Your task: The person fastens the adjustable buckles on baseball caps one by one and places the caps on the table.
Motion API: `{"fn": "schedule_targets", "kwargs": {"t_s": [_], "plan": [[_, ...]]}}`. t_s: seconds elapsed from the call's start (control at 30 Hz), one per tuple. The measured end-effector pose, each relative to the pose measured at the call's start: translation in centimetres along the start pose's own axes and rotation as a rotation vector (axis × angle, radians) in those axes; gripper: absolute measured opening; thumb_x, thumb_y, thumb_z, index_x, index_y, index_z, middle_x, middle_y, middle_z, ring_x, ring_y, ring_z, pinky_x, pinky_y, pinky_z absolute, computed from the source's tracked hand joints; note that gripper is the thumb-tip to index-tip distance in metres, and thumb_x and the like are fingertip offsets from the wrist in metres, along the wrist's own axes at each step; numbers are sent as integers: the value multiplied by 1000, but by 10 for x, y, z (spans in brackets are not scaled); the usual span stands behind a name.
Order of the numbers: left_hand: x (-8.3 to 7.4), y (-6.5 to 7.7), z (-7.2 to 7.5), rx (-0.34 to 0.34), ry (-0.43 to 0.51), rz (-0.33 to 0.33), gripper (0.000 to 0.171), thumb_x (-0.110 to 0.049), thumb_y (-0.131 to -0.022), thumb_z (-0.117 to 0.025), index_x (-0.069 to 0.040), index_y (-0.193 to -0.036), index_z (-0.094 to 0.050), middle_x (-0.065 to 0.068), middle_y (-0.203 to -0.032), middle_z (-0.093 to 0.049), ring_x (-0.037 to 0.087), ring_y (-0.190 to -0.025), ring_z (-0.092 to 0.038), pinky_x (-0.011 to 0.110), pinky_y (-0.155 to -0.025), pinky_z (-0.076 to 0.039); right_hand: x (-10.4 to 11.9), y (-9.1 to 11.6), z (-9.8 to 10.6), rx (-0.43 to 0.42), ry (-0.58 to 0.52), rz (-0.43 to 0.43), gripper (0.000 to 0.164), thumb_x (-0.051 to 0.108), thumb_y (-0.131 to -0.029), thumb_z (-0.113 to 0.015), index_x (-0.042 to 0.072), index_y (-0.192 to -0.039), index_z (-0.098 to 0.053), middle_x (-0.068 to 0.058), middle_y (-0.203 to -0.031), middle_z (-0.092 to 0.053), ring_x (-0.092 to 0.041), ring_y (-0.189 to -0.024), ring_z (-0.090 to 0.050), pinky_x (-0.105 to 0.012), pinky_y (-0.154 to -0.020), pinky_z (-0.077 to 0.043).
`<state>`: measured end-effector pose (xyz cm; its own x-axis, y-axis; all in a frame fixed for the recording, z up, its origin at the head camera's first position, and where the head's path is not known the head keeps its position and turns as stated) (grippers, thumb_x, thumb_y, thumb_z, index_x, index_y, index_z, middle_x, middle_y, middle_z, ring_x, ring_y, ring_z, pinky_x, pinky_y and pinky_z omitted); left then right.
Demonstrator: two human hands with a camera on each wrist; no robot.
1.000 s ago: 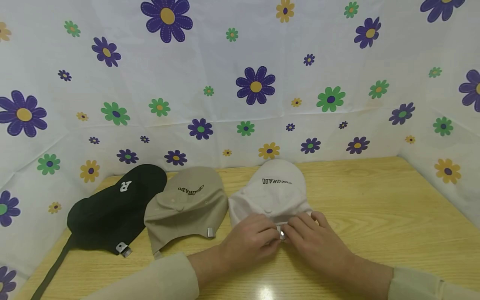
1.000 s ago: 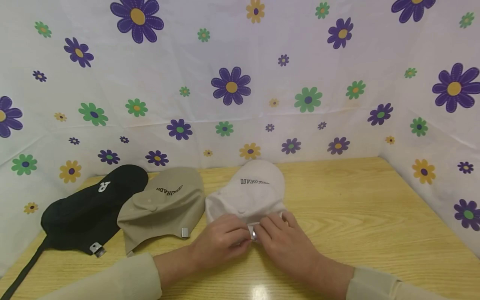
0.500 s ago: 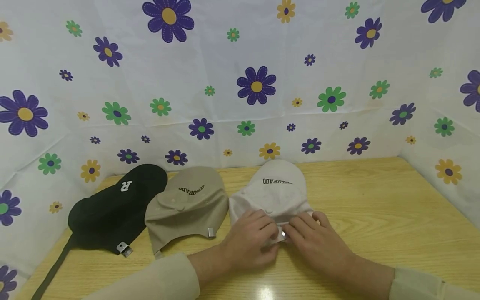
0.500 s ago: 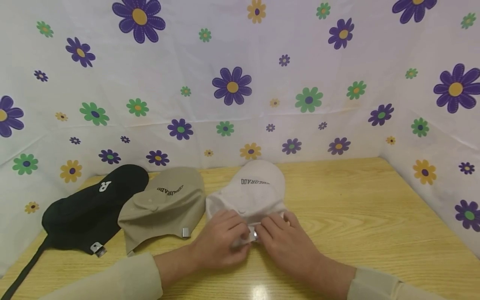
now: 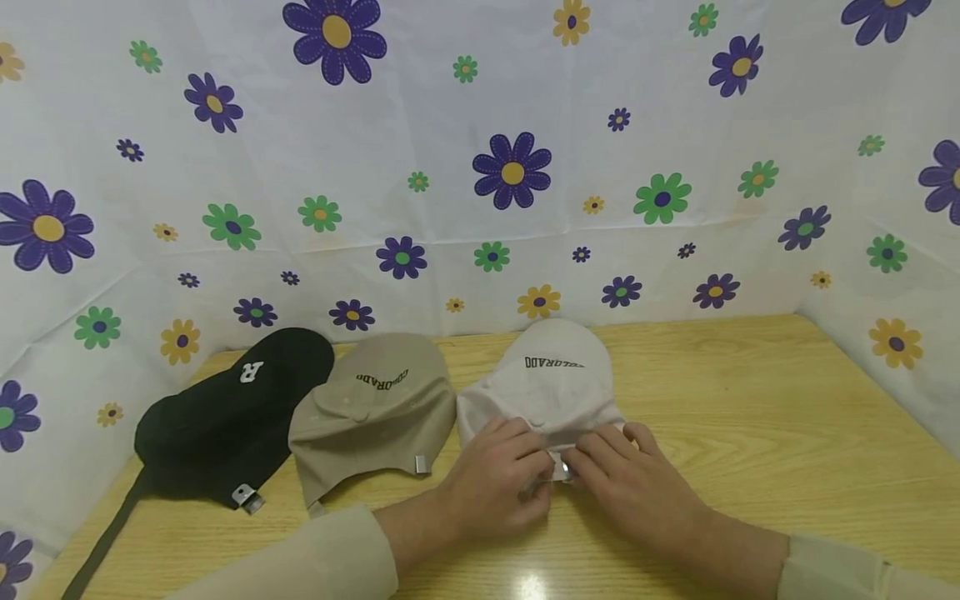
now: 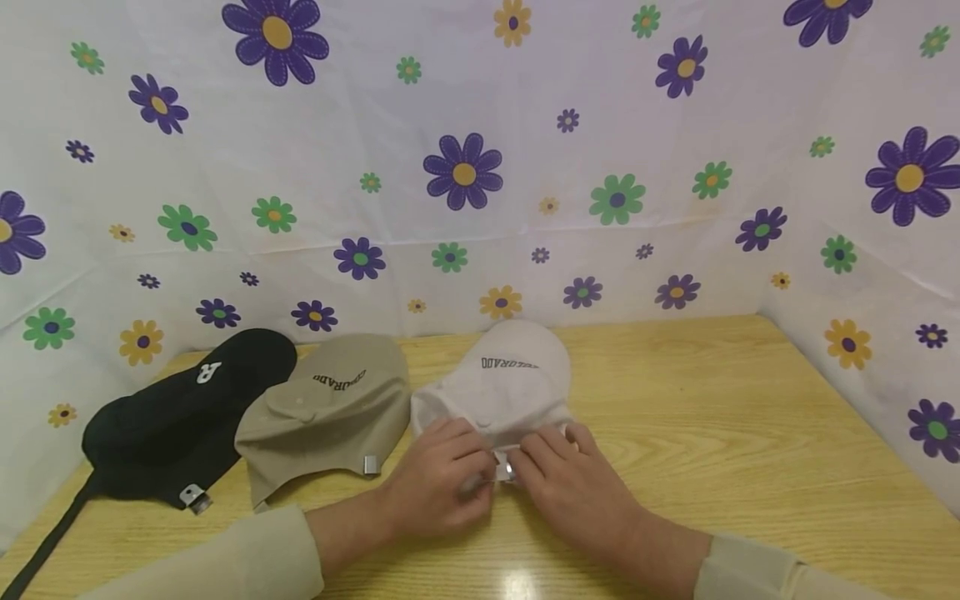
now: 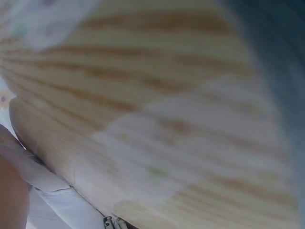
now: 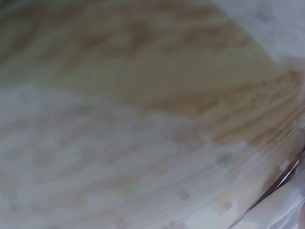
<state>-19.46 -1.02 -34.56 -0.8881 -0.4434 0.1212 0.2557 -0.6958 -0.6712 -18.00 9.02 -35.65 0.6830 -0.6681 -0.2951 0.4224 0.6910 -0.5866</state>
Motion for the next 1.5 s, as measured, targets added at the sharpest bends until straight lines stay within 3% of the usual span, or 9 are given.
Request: {"fn": "schedule_targets", "kwargs": {"t_s": [0.37,0.53,0.67,0.9,1.2,1.5], "plan": [[-3,-1,2,-43,12,-27,13,-17,-70,-73,-19,-77,-62,-9,-81,-60,11,-79,-53,24,-72,-40,1,1,-4,62,-88,9,37,18,-92,-39,9,-118,-64,-1,-107,-57,-20,-101,-51,-34,-82,-41],[-4,-1,1,-42,15,-35,6,-17,-74,-69,-19,-77,-64,-9,-82,-61,10,-80,-53,23,-72,-39,2,0,-4,49,-113,16,35,17,-91,-43,8,-116,-64,-1,-105,-56,-19,-98,-49,-32,-79,-40],[-6,0,0,-40,20,-44,8,-16,-74,-70,-19,-79,-65,-9,-84,-62,9,-81,-53,22,-72,-40,3,0,-2,27,-97,26,33,21,-92,-44,8,-115,-64,-1,-105,-57,-20,-98,-51,-33,-79,-40],[-7,-1,2,-56,28,-42,12,-13,-72,-74,-18,-77,-64,-9,-81,-61,8,-80,-54,21,-72,-41,5,0,-1,16,-33,30,35,22,-99,-33,11,-112,-64,2,-104,-59,-19,-99,-56,-34,-81,-40],[-1,1,-2,29,-2,15,20,-23,-70,-73,-21,-79,-56,-12,-79,-54,8,-80,-51,24,-74,-39,3,1,-4,39,-15,6,33,26,-97,-36,13,-112,-63,2,-107,-59,-19,-101,-56,-37,-83,-41],[-1,2,0,8,2,-3,13,-21,-72,-73,-20,-76,-60,-13,-76,-56,9,-77,-49,24,-74,-38,-1,1,-5,50,-13,-9,32,30,-97,-40,13,-113,-63,2,-108,-60,-18,-103,-55,-37,-84,-41]]}}
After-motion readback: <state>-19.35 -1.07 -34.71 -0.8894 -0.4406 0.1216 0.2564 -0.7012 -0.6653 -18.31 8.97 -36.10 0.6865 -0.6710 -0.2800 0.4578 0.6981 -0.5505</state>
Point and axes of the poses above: each hand's wrist, its own y-axis away from the middle knuckle, its own z-axis out of the back of the hand, x = y × z, the point moved 9 cm from there along -y, towards the middle knuckle
